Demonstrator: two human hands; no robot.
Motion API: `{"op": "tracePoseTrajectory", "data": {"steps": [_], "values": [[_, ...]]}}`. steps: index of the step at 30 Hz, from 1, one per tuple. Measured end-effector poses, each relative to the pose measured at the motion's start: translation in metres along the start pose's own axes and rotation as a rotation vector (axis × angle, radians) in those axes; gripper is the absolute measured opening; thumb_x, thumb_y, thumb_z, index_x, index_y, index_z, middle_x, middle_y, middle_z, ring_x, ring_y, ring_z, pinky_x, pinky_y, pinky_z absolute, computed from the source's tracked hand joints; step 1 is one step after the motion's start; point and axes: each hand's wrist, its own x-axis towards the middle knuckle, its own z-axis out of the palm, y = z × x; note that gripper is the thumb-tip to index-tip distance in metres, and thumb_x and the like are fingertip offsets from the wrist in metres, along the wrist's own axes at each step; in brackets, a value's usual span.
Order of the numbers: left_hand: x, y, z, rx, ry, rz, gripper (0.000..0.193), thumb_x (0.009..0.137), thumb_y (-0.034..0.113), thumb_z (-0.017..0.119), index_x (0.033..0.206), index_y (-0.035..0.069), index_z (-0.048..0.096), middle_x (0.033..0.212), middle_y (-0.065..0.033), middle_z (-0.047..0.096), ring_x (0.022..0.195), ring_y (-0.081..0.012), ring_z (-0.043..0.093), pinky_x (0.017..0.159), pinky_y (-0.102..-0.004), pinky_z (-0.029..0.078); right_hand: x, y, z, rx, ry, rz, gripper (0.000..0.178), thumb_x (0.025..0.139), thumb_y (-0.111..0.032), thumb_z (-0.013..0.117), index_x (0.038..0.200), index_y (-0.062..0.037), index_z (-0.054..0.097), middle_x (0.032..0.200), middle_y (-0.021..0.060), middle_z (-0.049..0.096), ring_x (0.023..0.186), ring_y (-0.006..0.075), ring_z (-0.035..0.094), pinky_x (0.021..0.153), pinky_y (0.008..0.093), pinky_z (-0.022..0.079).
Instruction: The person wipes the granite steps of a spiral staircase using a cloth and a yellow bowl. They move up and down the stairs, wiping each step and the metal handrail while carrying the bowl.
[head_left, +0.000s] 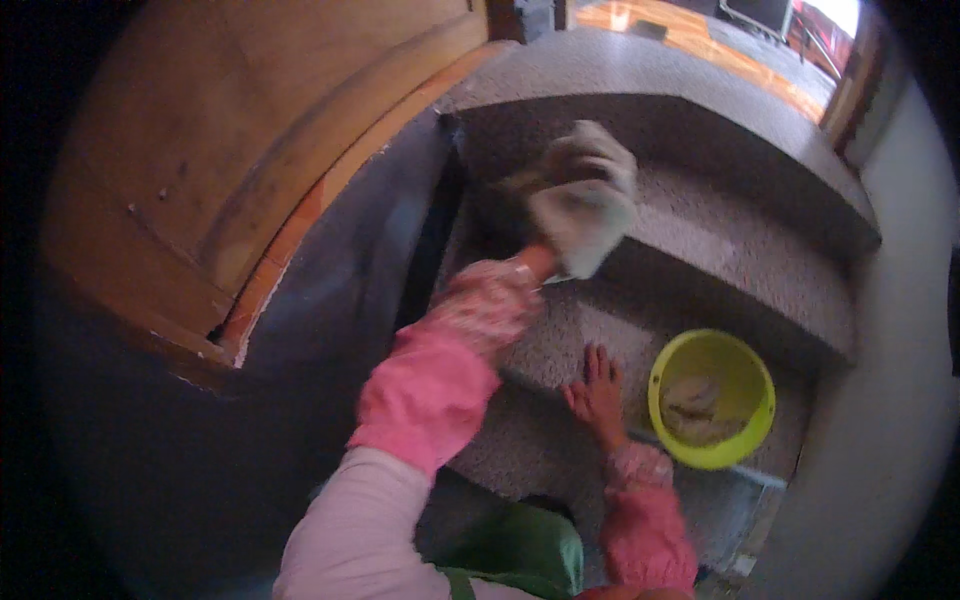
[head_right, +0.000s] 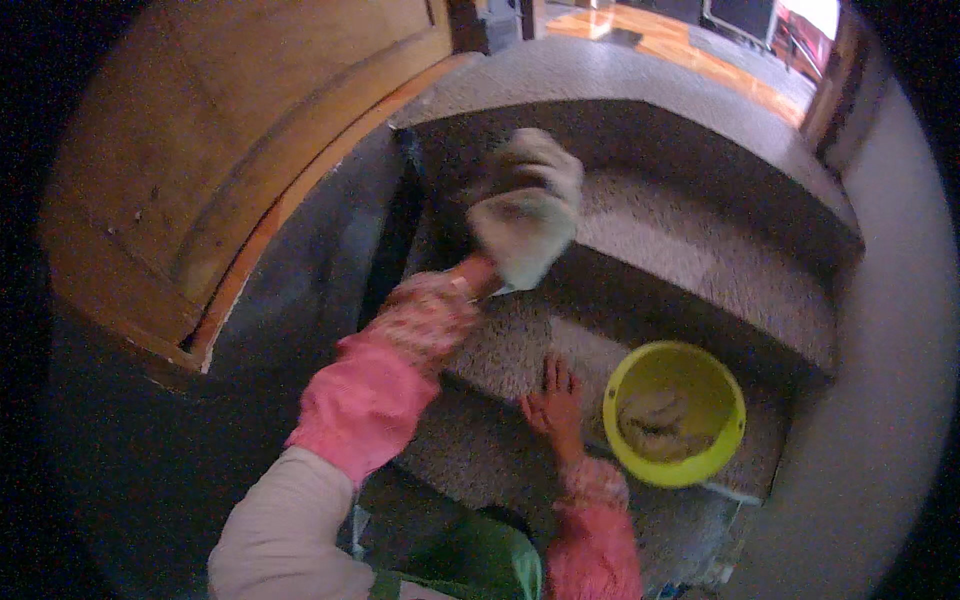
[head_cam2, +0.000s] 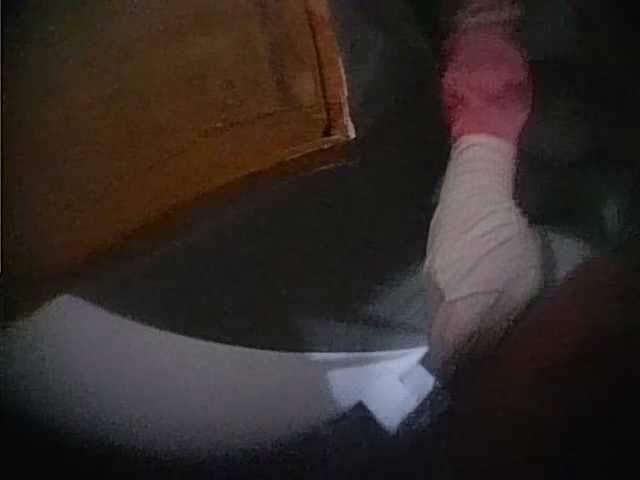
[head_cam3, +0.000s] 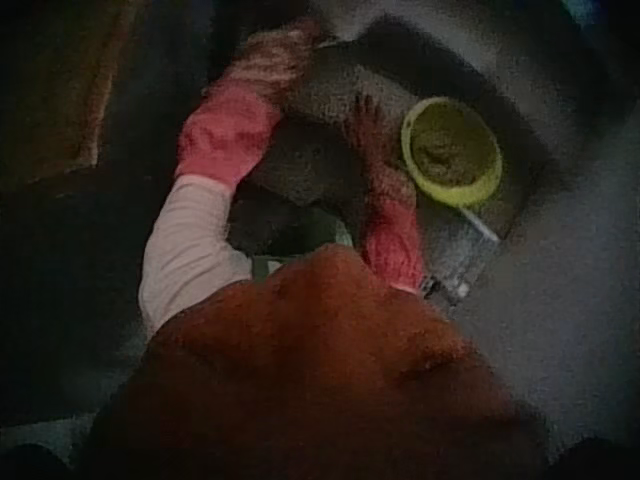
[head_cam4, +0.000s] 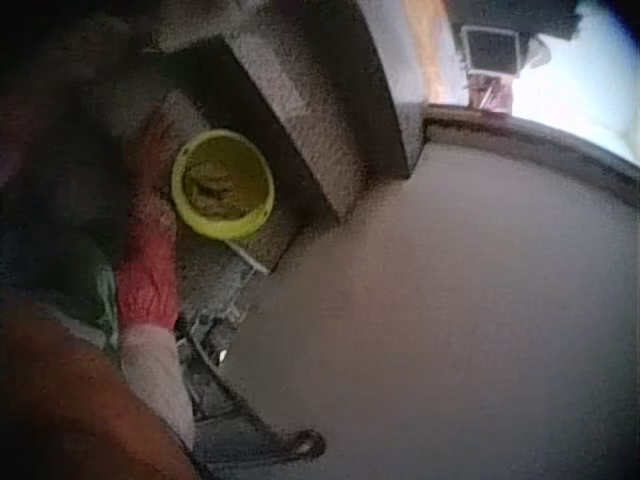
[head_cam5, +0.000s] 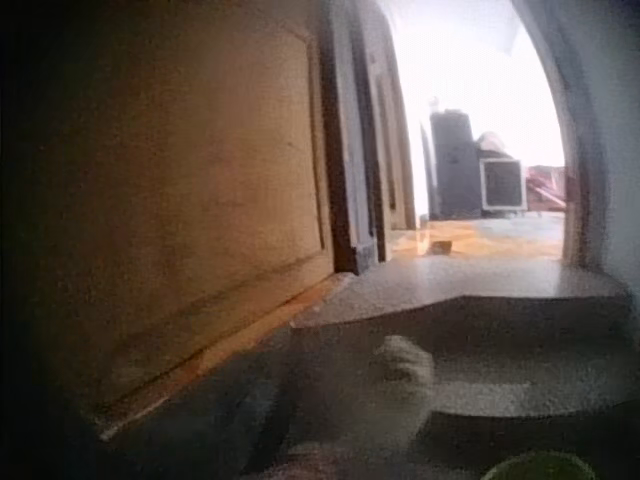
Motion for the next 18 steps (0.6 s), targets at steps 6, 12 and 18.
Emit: {"op": "tracePoseTrajectory", "data": {"steps": [6,12,18], "values": [[0.059,-0.033,0.066,-0.214,0.012,0.062,0.031,0.083,0.029,0.048,0.107,0.013,0.059,0.115,-0.0145,0.058,0.110,-0.0329,0.051,0.090,-0.0420,0.041,0.005,-0.016,-0.002,0.099,-0.009,0.062,0.030,0.075,-0.035,0.065,0.059,-0.0100,0.062,0.142,0.0209,0.034,0.132,0.0397,0.029,0.104,0.0533,0.022],[0.036,-0.086,0.030,-0.186,-0.111,-0.019,0.027,0.079,0.028,0.050,0.098,0.013,0.062,0.102,-0.0100,0.063,0.098,-0.0318,0.056,0.082,-0.0483,0.042,0.006,-0.007,-0.008,0.023,-0.011,0.064,0.031,0.076,-0.033,0.065,0.058,-0.0095,0.061,0.142,0.0197,0.035,0.130,0.0396,0.031,0.105,0.0503,0.022],[-0.032,-0.144,-0.005,0.181,0.079,-0.008,0.029,0.076,0.026,0.060,0.100,0.010,0.061,0.094,-0.0083,0.063,0.095,-0.0302,0.056,0.078,-0.0446,0.045,0.003,-0.009,-0.005,0.055,0.003,0.064,0.030,0.074,-0.033,0.066,0.060,-0.0067,0.059,0.142,0.0204,0.034,0.130,0.0397,0.032,0.103,0.0518,0.023]]}}
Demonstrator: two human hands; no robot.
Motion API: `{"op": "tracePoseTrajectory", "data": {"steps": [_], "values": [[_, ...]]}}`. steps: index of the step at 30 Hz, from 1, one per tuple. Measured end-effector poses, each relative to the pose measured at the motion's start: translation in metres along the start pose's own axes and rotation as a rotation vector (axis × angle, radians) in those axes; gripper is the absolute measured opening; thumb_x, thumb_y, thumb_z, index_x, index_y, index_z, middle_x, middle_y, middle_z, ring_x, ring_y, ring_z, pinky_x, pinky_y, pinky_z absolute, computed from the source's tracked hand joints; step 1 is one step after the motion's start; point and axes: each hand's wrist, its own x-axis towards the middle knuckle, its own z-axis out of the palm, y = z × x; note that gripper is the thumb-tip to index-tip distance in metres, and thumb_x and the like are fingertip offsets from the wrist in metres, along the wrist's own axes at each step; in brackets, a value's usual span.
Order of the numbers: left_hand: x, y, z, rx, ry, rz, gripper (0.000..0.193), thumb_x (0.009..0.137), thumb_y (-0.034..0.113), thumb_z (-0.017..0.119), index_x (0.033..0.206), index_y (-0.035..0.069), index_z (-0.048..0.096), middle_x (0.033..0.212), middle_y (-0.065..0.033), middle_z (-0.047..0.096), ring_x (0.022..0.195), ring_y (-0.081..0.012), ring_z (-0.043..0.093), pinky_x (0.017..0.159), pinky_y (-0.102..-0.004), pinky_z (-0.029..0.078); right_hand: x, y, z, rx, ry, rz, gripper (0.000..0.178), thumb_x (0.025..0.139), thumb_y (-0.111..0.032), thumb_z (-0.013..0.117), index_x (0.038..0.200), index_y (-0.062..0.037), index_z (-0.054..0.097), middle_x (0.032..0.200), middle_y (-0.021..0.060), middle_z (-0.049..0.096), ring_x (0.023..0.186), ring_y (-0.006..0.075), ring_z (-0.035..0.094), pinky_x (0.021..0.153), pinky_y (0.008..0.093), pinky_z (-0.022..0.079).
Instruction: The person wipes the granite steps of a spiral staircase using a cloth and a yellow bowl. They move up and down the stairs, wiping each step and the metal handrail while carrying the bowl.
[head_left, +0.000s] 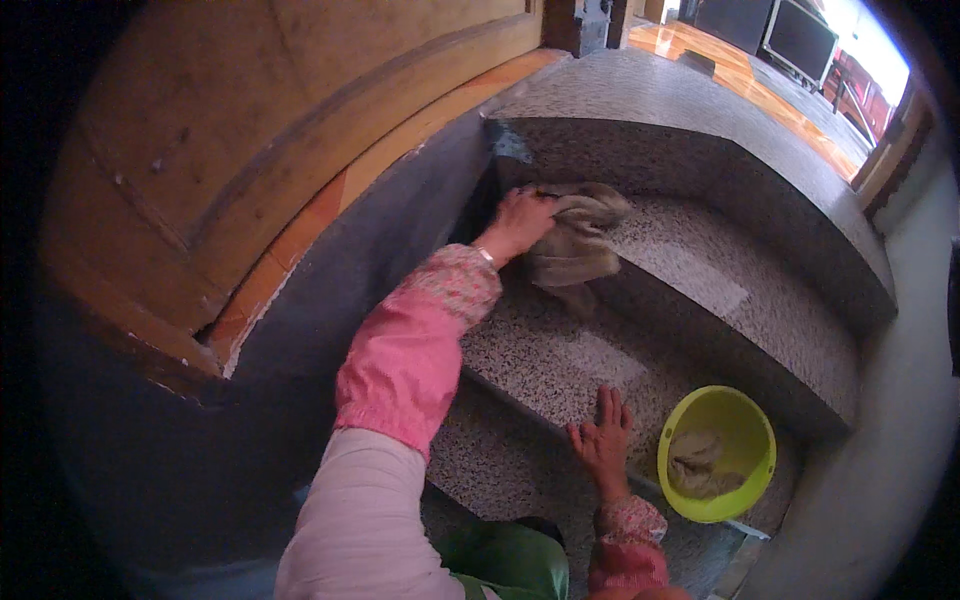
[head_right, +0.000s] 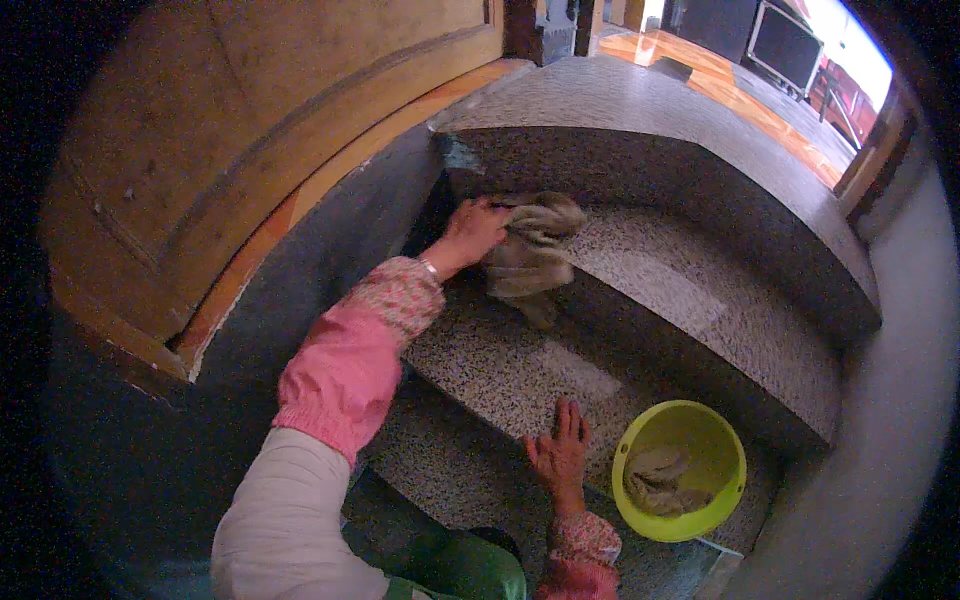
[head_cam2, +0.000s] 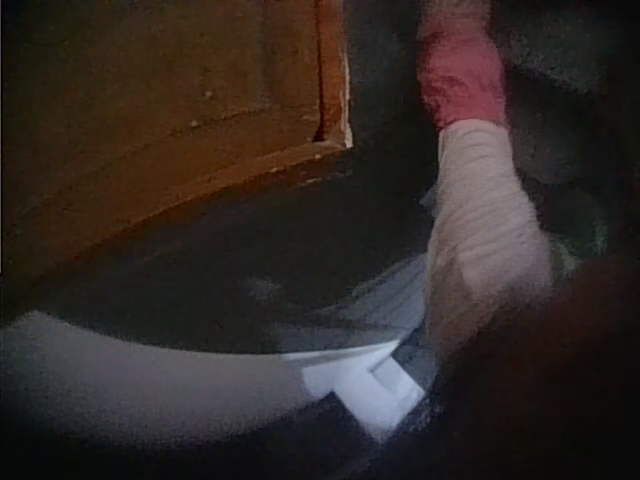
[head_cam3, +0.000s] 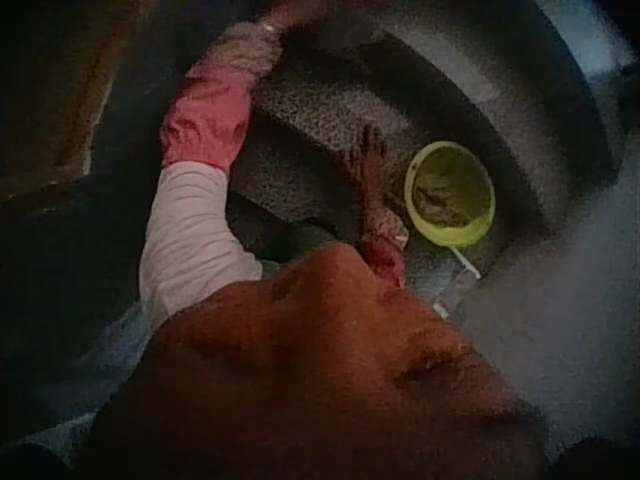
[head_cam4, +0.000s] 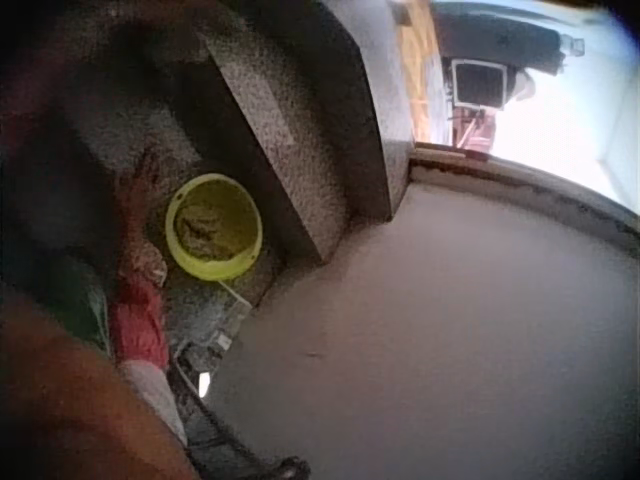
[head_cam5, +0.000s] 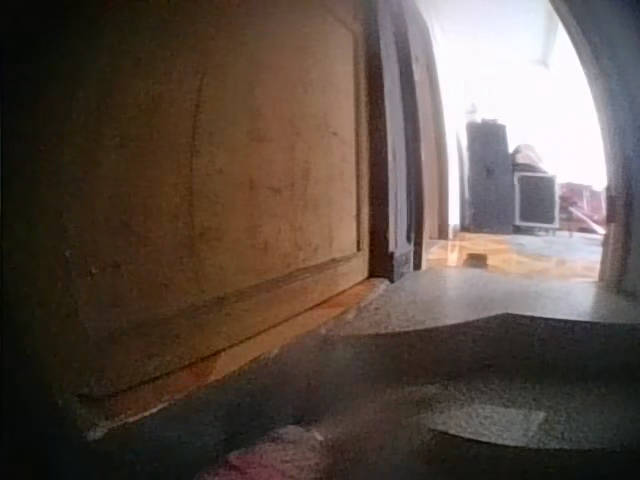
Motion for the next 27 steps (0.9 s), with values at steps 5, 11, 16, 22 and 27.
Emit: {"op": "tracePoseTrajectory", "data": {"steps": [5,11,16,22,27], "values": [[-0.066,-0.027,-0.010,0.442,-0.228,0.019,0.028,0.075,0.023,0.063,0.098,0.006,0.060,0.092,-0.0134,0.063,0.097,-0.0280,0.057,0.081,-0.0414,0.044,0.005,-0.008,0.007,0.031,0.052,-0.008,0.034,0.075,-0.033,0.066,0.057,-0.0053,0.059,0.141,0.0204,0.036,0.130,0.0394,0.032,0.104,0.0517,0.024],[-0.086,0.017,-0.014,-0.147,-0.365,-0.480,0.045,0.079,0.030,0.061,0.117,0.007,0.056,0.104,-0.0156,0.062,0.106,-0.0324,0.054,0.086,-0.0439,0.043,0.002,0.006,-0.003,-0.011,0.021,0.027,0.033,0.073,-0.032,0.067,0.055,-0.0065,0.057,0.142,0.0178,0.034,0.131,0.0374,0.031,0.104,0.0503,0.024],[-0.109,-0.001,0.078,-0.015,-0.195,-0.267,0.059,0.081,0.041,0.057,0.131,0.011,0.047,0.128,-0.0207,0.050,0.120,-0.0381,0.045,0.100,-0.0500,0.032,0.012,-0.018,0.008,-0.011,0.007,0.001,0.033,0.074,-0.032,0.067,0.054,-0.0073,0.056,0.143,0.0164,0.034,0.130,0.0358,0.032,0.104,0.0491,0.022],[-0.133,0.001,0.080,-0.279,-0.299,-0.304,0.064,0.081,0.042,0.056,0.130,0.003,0.044,0.127,-0.0204,0.050,0.117,-0.0369,0.047,0.100,-0.0489,0.031,0.005,-0.011,0.002,-0.086,-0.066,0.022,0.035,0.075,-0.033,0.066,0.055,-0.0062,0.056,0.143,0.0149,0.035,0.131,0.0344,0.033,0.105,0.0470,0.022],[-0.183,0.024,0.053,-0.148,-0.305,-0.407,0.058,0.078,0.033,0.060,0.123,-0.001,0.047,0.117,-0.0190,0.057,0.108,-0.0349,0.053,0.097,-0.0485,0.034,0.002,-0.003,0.002,-0.101,-0.047,0.029,0.035,0.076,-0.033,0.065,0.056,-0.0054,0.057,0.143,0.0132,0.036,0.131,0.0333,0.033,0.106,0.0448,0.022]]}}
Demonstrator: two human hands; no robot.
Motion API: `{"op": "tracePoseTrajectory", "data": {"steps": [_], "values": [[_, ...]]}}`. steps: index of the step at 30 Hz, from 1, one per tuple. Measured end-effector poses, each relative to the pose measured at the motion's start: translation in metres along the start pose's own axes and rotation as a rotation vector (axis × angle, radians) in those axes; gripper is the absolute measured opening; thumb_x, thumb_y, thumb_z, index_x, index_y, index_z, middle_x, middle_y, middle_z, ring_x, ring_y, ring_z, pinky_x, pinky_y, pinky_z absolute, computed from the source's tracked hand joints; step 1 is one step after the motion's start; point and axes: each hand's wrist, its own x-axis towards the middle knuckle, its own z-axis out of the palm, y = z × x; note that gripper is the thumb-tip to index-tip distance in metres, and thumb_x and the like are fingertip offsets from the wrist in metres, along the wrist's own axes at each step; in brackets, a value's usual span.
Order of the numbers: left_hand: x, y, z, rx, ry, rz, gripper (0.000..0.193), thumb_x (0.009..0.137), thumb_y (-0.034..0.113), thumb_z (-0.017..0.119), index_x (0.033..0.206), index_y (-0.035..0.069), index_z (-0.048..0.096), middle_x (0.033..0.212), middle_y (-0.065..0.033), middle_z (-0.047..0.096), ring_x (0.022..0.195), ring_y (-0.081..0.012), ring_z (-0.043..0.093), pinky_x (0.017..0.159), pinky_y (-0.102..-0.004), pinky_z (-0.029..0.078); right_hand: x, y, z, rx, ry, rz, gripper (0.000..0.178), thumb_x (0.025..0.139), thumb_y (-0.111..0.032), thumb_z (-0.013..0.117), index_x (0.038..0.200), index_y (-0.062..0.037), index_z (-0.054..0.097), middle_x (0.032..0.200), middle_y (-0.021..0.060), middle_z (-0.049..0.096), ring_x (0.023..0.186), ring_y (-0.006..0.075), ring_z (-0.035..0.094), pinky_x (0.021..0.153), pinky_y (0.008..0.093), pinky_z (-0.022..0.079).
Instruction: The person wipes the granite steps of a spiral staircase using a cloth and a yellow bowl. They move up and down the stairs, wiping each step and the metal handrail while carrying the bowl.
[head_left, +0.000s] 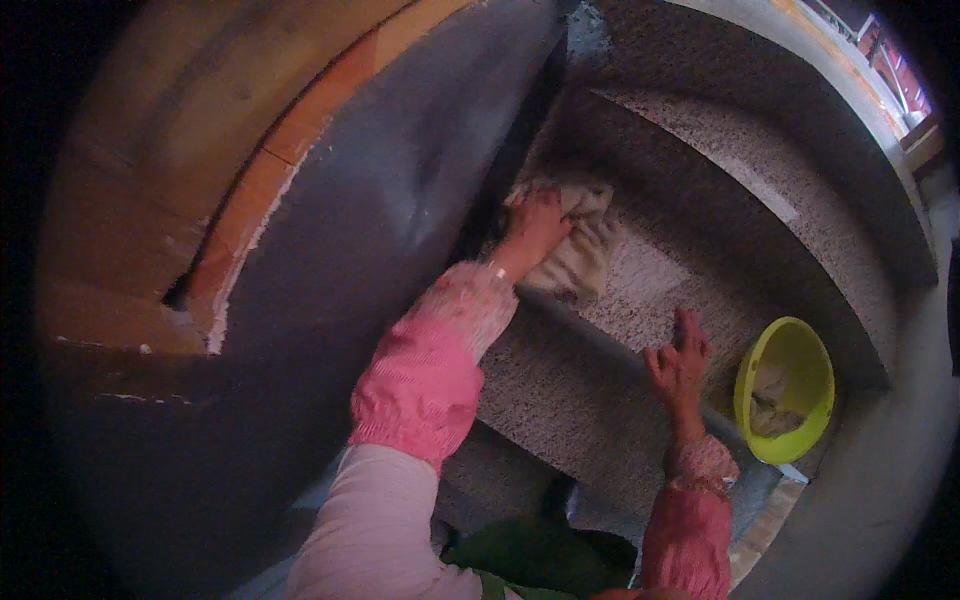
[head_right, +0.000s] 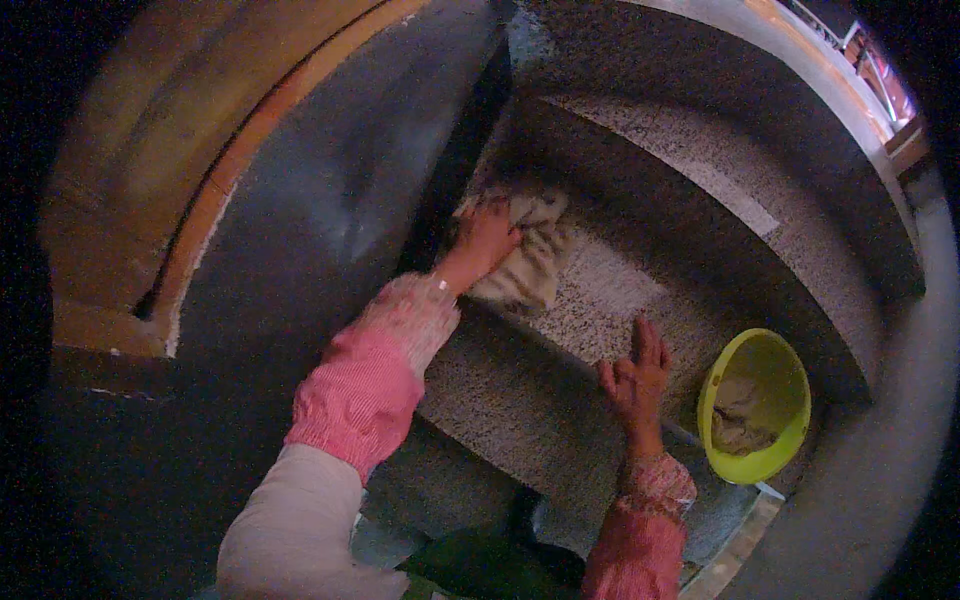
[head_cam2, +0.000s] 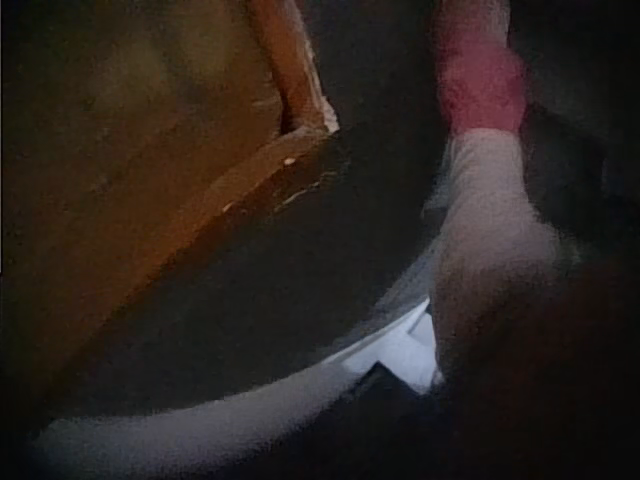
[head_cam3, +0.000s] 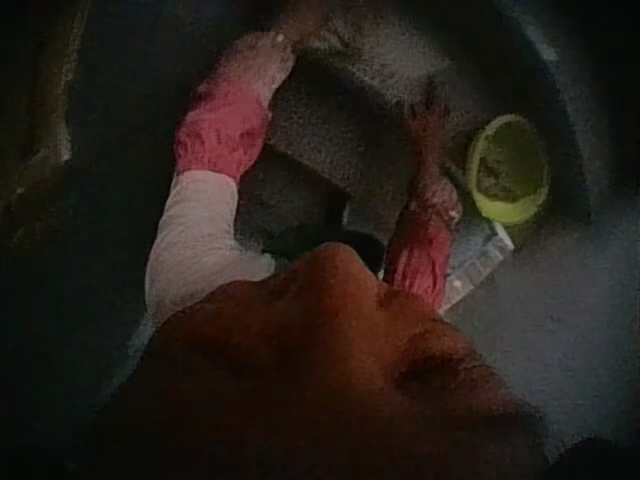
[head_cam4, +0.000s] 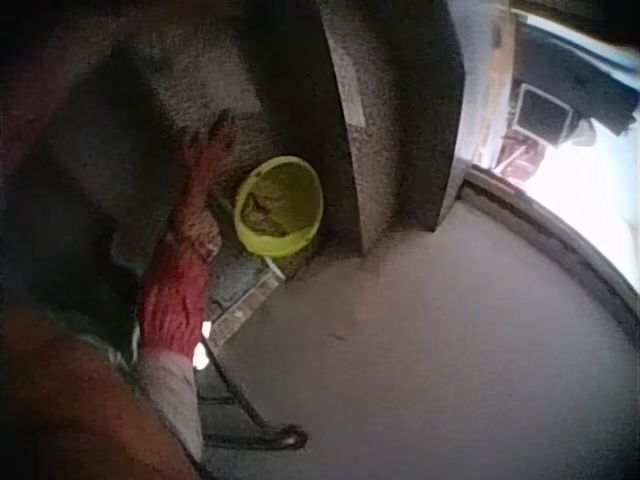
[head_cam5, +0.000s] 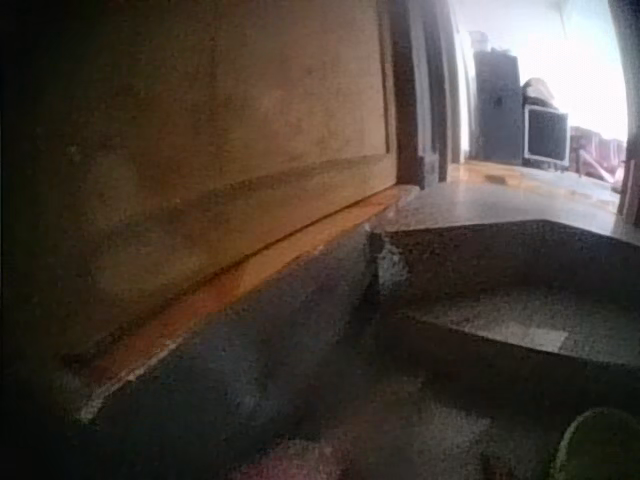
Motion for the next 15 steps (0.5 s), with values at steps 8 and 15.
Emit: {"op": "tracePoseTrajectory", "data": {"steps": [8,15], "values": [[-0.153,-0.049,-0.052,-0.162,-0.034,-0.342,0.048,0.071,0.027,0.068,0.111,0.003,0.056,0.091,-0.0174,0.063,0.087,-0.0337,0.060,0.086,-0.0455,0.041,0.009,-0.013,-0.002,0.101,0.017,0.001,0.033,0.074,-0.034,0.065,0.058,-0.0055,0.059,0.141,0.0148,0.038,0.132,0.0339,0.031,0.107,0.0458,0.021],[0.006,0.006,-0.069,0.070,0.375,0.122,0.046,0.076,0.026,0.065,0.116,0.005,0.054,0.120,-0.0222,0.052,0.109,-0.0352,0.051,0.092,-0.0479,0.038,0.005,-0.006,-0.001,0.005,0.035,0.004,0.033,0.073,-0.032,0.066,0.055,-0.0061,0.058,0.142,0.0142,0.037,0.132,0.0336,0.033,0.106,0.0460,0.022]]}}
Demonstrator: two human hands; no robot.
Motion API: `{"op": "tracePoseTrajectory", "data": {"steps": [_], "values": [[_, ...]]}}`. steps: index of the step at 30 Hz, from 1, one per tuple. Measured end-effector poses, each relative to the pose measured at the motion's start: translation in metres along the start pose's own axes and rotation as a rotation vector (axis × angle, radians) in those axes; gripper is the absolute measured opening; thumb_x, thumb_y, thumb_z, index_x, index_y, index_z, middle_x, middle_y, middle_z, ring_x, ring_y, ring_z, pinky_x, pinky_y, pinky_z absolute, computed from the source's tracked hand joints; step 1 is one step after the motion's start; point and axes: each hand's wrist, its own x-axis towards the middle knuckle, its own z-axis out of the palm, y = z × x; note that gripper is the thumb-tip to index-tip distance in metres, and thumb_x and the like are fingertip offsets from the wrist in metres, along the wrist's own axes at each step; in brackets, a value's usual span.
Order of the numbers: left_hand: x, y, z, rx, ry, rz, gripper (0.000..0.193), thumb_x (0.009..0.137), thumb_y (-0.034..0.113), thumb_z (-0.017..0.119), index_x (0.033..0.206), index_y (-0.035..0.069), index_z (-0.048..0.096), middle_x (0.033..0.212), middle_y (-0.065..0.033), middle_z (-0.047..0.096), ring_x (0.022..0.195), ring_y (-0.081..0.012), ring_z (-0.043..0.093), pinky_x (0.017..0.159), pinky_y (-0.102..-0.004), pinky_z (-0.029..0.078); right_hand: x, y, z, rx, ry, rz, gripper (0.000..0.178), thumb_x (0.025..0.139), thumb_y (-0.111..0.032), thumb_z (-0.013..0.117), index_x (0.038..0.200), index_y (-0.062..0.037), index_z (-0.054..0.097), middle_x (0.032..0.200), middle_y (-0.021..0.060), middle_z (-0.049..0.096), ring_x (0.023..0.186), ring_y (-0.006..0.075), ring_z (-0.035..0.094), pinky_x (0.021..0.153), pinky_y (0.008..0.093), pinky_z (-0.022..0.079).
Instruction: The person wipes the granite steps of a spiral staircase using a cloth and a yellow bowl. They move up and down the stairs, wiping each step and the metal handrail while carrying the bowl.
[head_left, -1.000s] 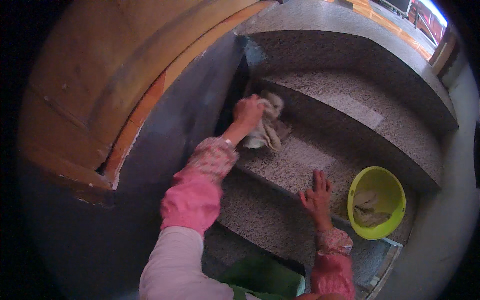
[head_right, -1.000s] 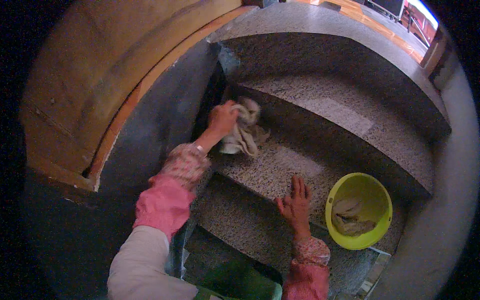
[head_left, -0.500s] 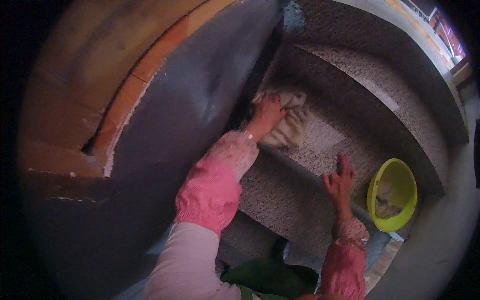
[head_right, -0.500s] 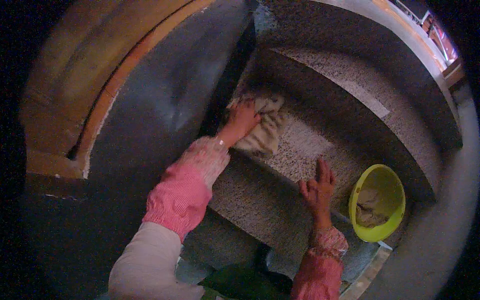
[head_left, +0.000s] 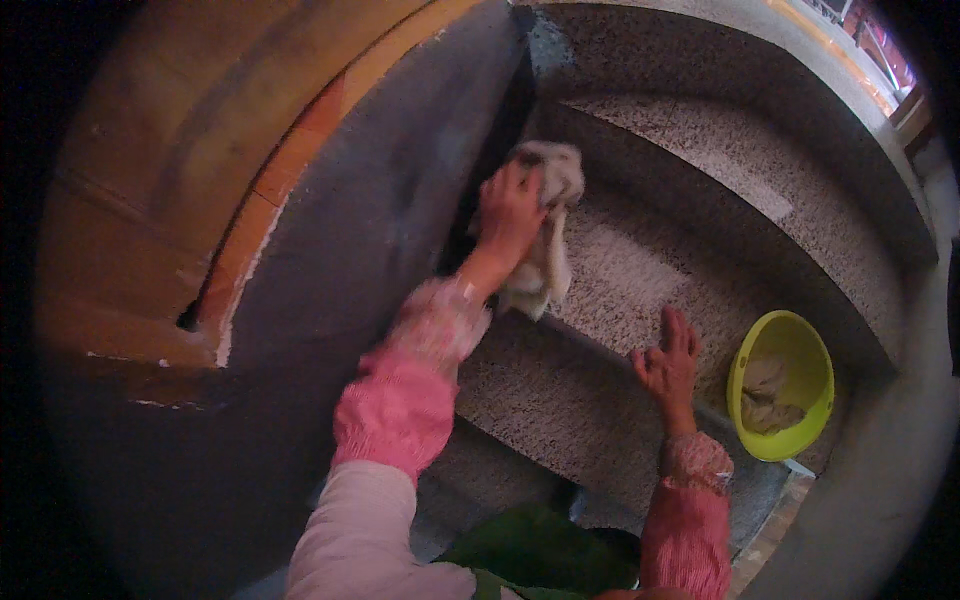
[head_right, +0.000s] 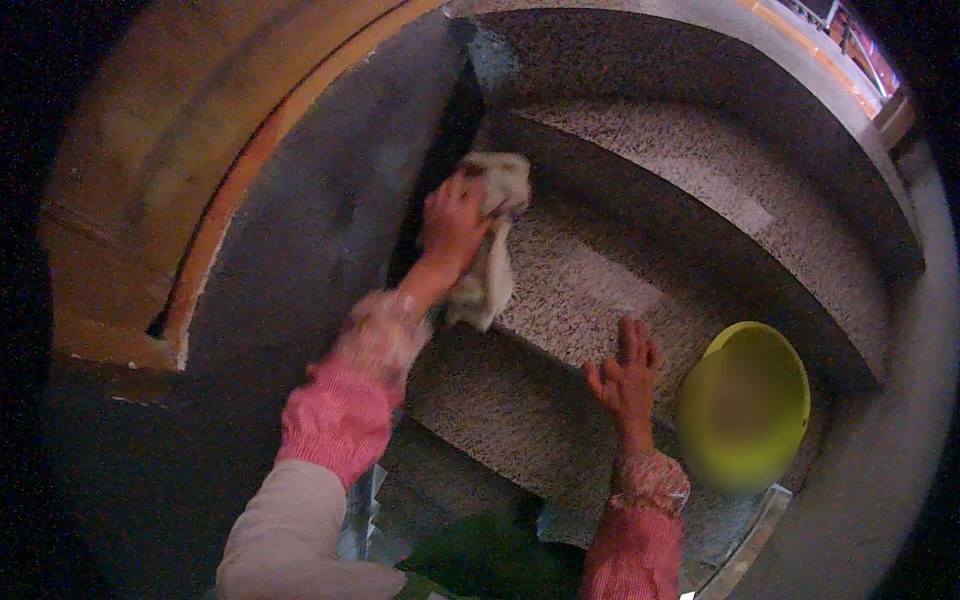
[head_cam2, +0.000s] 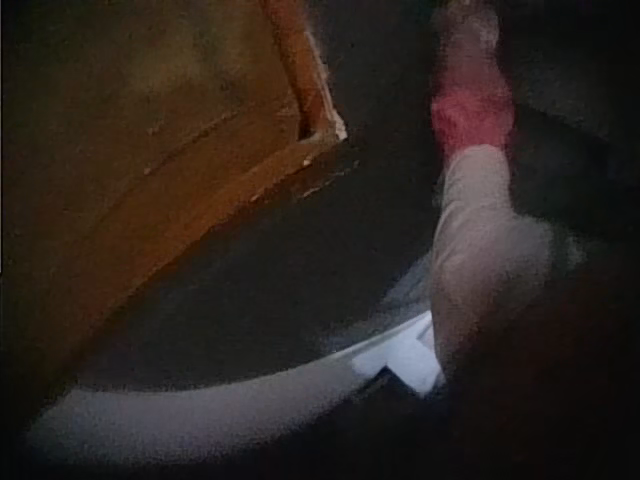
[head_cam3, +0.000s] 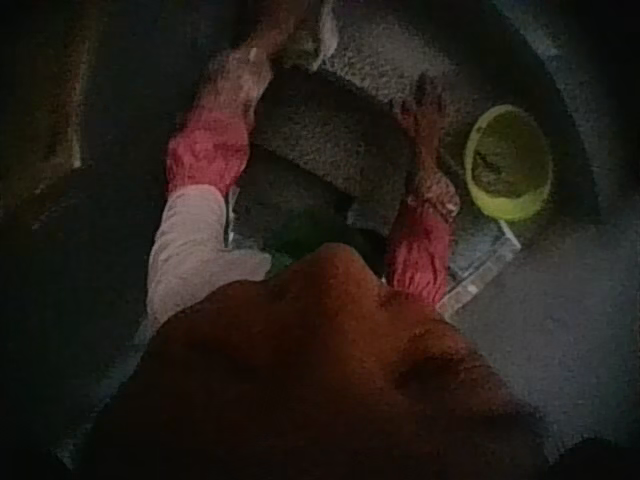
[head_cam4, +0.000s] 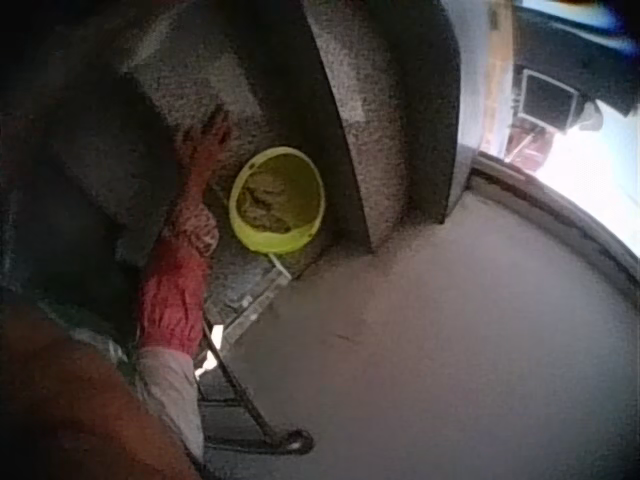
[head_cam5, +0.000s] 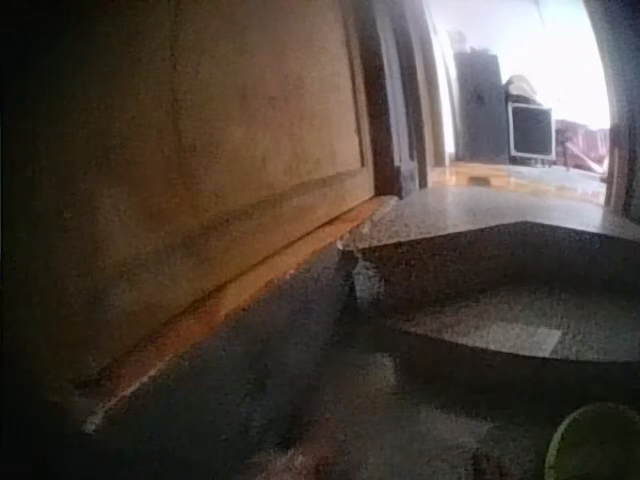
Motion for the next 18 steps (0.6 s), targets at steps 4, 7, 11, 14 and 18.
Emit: {"op": "tracePoseTrajectory", "data": {"steps": [4,7,11,14,18], "values": [[0.037,0.003,0.068,0.210,-0.101,0.143,0.041,0.081,0.033,0.061,0.114,0.009,0.058,0.113,-0.0203,0.056,0.104,-0.0362,0.054,0.083,-0.0491,0.044,0.002,-0.005,0.008,0.053,0.010,-0.006,0.032,0.073,-0.031,0.065,0.057,-0.0033,0.058,0.141,0.0151,0.038,0.132,0.0339,0.032,0.106,0.0461,0.022],[0.051,0.013,0.076,-0.075,-0.536,-0.034,0.038,0.083,0.039,0.058,0.104,0.008,0.064,0.103,-0.0218,0.060,0.096,-0.0373,0.058,0.079,-0.0491,0.046,-0.007,0.008,0.004,0.011,-0.012,0.010,0.033,0.073,-0.031,0.067,0.055,-0.0054,0.057,0.142,0.0132,0.038,0.132,0.0326,0.033,0.106,0.0465,0.022],[0.037,-0.012,0.076,0.112,-0.360,0.190,0.029,0.083,0.035,0.055,0.091,0.010,0.067,0.084,-0.0164,0.065,0.081,-0.0332,0.063,0.067,-0.0454,0.047,0.001,-0.002,0.000,0.058,-0.006,-0.030,0.032,0.073,-0.030,0.068,0.055,-0.0068,0.056,0.142,0.0120,0.038,0.132,0.0319,0.034,0.105,0.0460,0.023],[0.008,-0.023,0.069,0.295,-0.490,0.147,0.019,0.081,0.028,0.056,0.086,0.014,0.067,0.078,-0.0086,0.066,0.075,-0.0244,0.065,0.056,-0.0399,0.047,0.002,-0.006,0.007,0.043,-0.012,-0.003,0.031,0.074,-0.030,0.068,0.056,-0.0076,0.056,0.143,0.0127,0.037,0.131,0.0323,0.034,0.105,0.0459,0.023],[-0.004,-0.015,0.014,0.174,-0.650,0.154,0.029,0.079,0.031,0.059,0.092,0.005,0.064,0.079,-0.0147,0.066,0.074,-0.0337,0.063,0.067,-0.0479,0.046,-0.002,0.006,0.002,0.025,0.036,0.006,0.031,0.073,-0.030,0.068,0.055,-0.0083,0.055,0.142,0.0135,0.037,0.130,0.0328,0.035,0.105,0.0462,0.023]]}}
